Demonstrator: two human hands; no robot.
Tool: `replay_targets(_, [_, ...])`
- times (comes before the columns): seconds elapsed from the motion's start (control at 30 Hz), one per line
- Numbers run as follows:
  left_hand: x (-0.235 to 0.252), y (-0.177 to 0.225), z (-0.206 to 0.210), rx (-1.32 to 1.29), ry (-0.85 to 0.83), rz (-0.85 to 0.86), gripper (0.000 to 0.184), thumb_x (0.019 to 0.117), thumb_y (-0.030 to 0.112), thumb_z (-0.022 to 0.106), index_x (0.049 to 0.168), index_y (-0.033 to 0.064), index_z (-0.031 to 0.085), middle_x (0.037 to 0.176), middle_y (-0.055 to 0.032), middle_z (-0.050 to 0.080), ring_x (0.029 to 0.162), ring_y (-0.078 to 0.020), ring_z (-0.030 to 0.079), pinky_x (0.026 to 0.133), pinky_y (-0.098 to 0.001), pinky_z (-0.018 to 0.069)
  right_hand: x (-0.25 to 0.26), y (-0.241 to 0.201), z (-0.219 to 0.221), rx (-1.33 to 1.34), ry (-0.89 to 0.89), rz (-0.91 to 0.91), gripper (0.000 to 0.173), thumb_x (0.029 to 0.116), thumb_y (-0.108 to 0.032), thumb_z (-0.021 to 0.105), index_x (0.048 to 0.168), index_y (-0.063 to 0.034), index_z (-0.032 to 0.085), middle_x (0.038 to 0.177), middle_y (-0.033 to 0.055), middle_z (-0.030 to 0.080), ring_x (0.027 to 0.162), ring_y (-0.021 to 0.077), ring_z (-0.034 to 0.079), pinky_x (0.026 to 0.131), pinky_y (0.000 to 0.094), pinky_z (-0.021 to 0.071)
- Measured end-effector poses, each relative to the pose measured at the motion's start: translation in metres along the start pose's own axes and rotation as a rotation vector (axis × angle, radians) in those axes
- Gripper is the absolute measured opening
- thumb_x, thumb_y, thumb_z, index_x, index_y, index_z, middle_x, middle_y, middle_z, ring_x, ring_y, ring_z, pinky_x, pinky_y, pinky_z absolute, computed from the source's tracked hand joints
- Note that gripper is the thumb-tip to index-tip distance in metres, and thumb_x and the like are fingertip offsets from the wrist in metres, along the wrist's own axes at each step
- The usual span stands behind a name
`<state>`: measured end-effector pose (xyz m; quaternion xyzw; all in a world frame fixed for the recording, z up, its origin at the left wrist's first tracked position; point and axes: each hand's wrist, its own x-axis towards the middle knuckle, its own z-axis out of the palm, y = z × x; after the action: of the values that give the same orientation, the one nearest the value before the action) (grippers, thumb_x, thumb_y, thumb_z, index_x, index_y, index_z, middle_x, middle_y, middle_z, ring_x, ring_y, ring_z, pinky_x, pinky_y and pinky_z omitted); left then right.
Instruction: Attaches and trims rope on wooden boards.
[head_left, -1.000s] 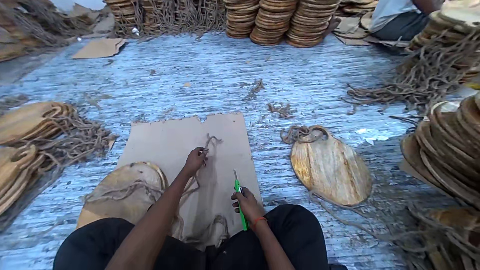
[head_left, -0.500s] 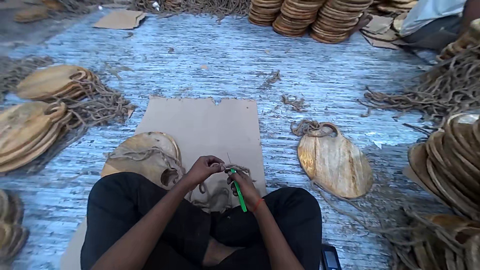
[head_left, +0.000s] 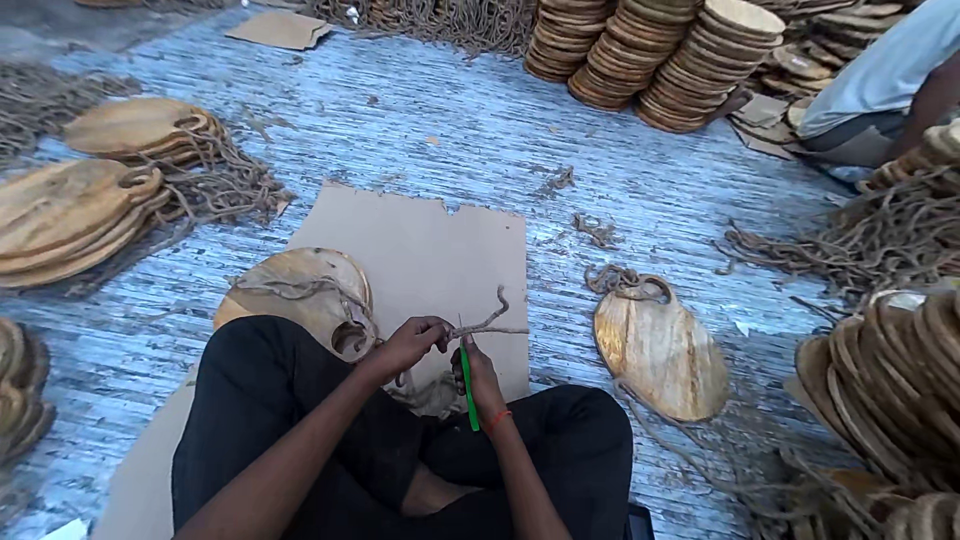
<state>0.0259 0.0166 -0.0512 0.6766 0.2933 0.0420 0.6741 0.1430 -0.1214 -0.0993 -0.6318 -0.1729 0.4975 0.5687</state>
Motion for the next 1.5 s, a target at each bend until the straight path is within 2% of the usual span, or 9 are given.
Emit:
replay_targets(0.47, [0.004,-0.007,0.003,0.092,-0.055,0.096,0.028,0.108,0.028,0.052,0.109,0.008,0.071,0.087,0.0049,0.064,0.07,-0.0009,0.052,0.066,-0.0204,0.0427,-0.001,0.004,0.005,0.055,0.045,-0.009,0.058,0.1139,-0.038,0.022,0.082,-0.0039,0.056,0.058,-0.0015,0.048,0.045,0.0073,0.045,0.043,0.0211,0.0407])
replay_targets(0.73, [0.005,-0.006,0.001,0.134,-0.062,0.096,0.032,0.1083,0.028,0.052,0.114,0.0039,0.071,0.1,-0.0033,0.069,0.086,-0.0076,0.062,0.082,-0.0287,0.0506,-0.001,0.007,0.005,0.028,0.045,-0.042,0.057,0.1131,-0.039,0.023,0.081,-0.0054,0.056,0.057,-0.0026,0.048,0.045,0.007,0.044,0.043,0.0223,0.0405])
replay_targets(0.93, [0.004,-0.005,0.002,0.124,-0.087,0.054,0.028,0.1081,0.028,0.052,0.11,0.0055,0.068,0.093,-0.0007,0.066,0.072,-0.0049,0.056,0.064,-0.0228,0.0455,-0.002,0.006,0.007,0.023,0.047,-0.037,0.06,0.1131,-0.041,0.023,0.073,-0.0079,0.054,0.052,-0.0038,0.044,0.041,0.0061,0.041,0.041,0.0218,0.0381])
replay_targets(1.03, [0.003,-0.007,0.005,0.161,-0.089,0.101,0.026,0.1075,0.027,0.052,0.105,0.0045,0.066,0.086,-0.0019,0.063,0.07,-0.0072,0.056,0.065,-0.0249,0.0458,-0.002,0.008,0.009,0.019,0.058,-0.056,0.059,0.1127,-0.04,0.025,0.071,-0.0089,0.053,0.052,-0.0041,0.043,0.041,0.0059,0.039,0.041,0.0218,0.0364])
replay_targets(1.2, [0.004,-0.01,0.004,0.177,-0.091,0.162,0.032,0.0953,0.033,0.073,0.106,0.0041,0.066,0.086,-0.0015,0.064,0.074,-0.0072,0.059,0.072,-0.0261,0.0506,-0.002,0.009,0.009,0.029,0.076,-0.082,0.057,0.1117,-0.04,0.03,0.069,-0.0101,0.052,0.051,-0.0042,0.043,0.041,0.0059,0.039,0.04,0.0222,0.0369])
replay_targets(1.3, [0.004,-0.009,0.002,0.111,-0.04,0.143,0.029,0.0936,0.024,0.076,0.111,0.0041,0.066,0.093,-0.0027,0.067,0.077,-0.0084,0.063,0.073,-0.026,0.0538,-0.002,0.009,0.008,0.035,0.048,-0.074,0.057,0.112,-0.041,0.029,0.07,-0.0098,0.052,0.052,-0.0046,0.042,0.041,0.0052,0.038,0.04,0.0214,0.0358])
replay_targets(1.37, [0.006,-0.013,0.002,0.041,-0.013,0.141,0.038,0.0897,0.019,0.078,0.119,0.0036,0.06,0.105,-0.0058,0.067,0.087,-0.0121,0.066,0.08,-0.0294,0.0566,-0.004,0.008,0.008,0.039,0.012,-0.081,0.058,0.1118,-0.041,0.025,0.07,-0.0103,0.051,0.051,-0.0049,0.042,0.041,0.0047,0.038,0.04,0.0208,0.0358])
replay_targets(1.43, [0.006,-0.016,0.0,-0.037,-0.061,0.147,0.055,0.0881,0.015,0.077,0.136,0.0067,0.052,0.13,-0.0078,0.062,0.106,-0.0152,0.066,0.09,-0.0327,0.0567,-0.007,0.008,0.007,0.047,-0.063,-0.09,0.058,0.1106,-0.042,0.021,0.07,-0.0121,0.051,0.051,-0.0061,0.043,0.04,0.0033,0.038,0.039,0.0197,0.0359])
replay_targets(1.5, [0.007,-0.019,-0.004,-0.08,-0.192,0.191,0.076,0.0874,0.011,0.072,0.156,0.0154,0.038,0.158,-0.0057,0.043,0.131,-0.0185,0.055,0.1,-0.0377,0.0522,-0.01,0.009,0.004,0.076,-0.183,-0.085,0.058,0.1081,-0.046,0.019,0.071,-0.0144,0.051,0.051,-0.008,0.044,0.04,0.002,0.039,0.039,0.0187,0.0364])
